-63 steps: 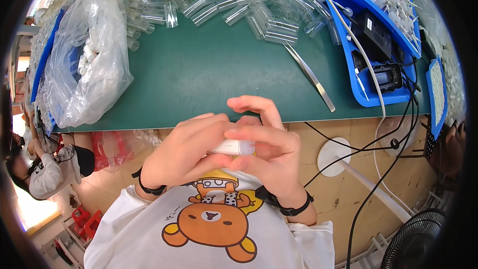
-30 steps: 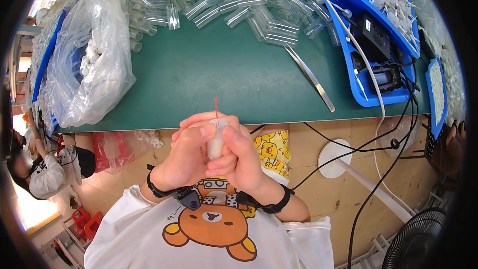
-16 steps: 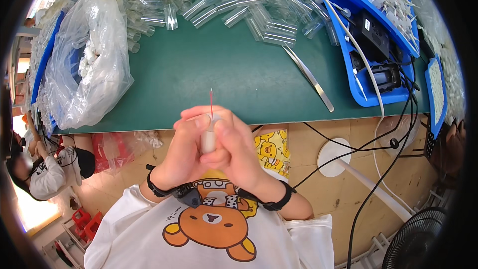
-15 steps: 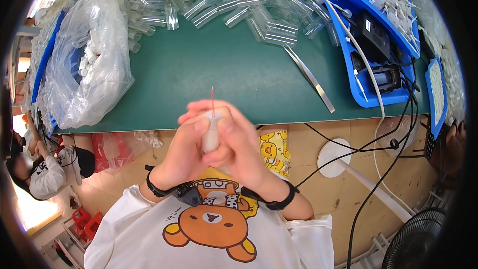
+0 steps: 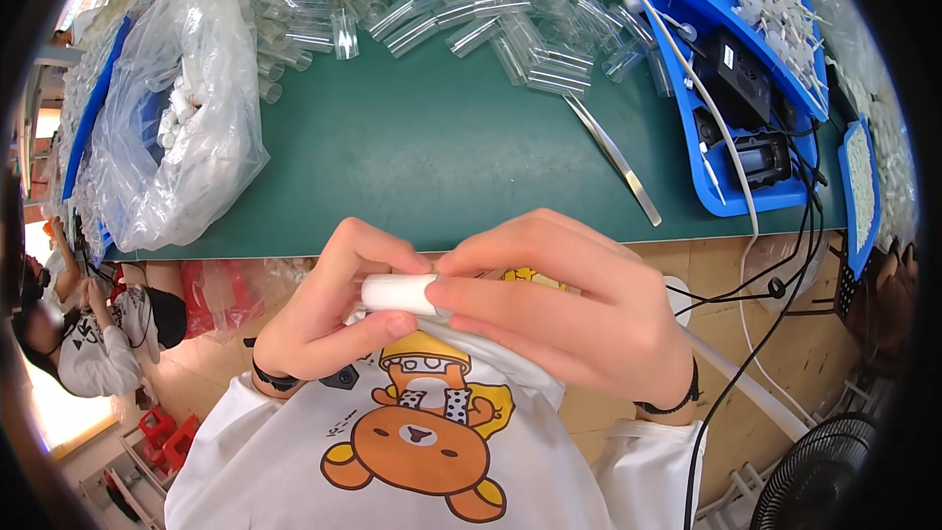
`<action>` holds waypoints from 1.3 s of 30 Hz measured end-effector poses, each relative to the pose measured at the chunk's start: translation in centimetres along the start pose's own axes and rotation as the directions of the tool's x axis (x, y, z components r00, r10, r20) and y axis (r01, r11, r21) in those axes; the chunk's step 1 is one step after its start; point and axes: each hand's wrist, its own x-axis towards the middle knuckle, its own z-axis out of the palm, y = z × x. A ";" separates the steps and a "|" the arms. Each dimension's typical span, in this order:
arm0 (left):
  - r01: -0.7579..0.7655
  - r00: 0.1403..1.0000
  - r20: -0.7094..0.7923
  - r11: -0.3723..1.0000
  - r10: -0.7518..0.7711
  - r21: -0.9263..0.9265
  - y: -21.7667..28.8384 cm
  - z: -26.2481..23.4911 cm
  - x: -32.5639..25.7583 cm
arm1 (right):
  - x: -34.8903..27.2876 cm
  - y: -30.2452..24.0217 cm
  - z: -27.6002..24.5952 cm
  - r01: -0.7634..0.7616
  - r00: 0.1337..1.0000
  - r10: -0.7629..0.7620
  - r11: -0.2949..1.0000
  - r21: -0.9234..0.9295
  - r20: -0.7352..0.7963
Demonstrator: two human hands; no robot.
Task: The person assembles small white candles by hand. They insert a wick into a white cylindrical base, place the base into a clear plastic tube, and then cap the tube with a white lid. The process is repeated for multiple units.
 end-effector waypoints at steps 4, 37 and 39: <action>0.032 0.999 -0.009 0.995 -0.033 -0.097 0.2 0.2 -0.2 | -0.1 -0.5 0.2 -0.005 0.996 -0.001 0.998 -0.062 -0.086; -0.119 0.993 0.059 0.950 0.106 0.288 1.0 1.5 -0.9 | -2.4 -2.3 1.5 -0.111 0.980 0.126 0.988 0.104 -0.152; -0.114 0.992 0.080 0.952 0.095 0.285 1.1 1.5 -0.9 | -2.4 -2.1 1.4 -0.111 0.983 0.125 0.988 0.111 -0.131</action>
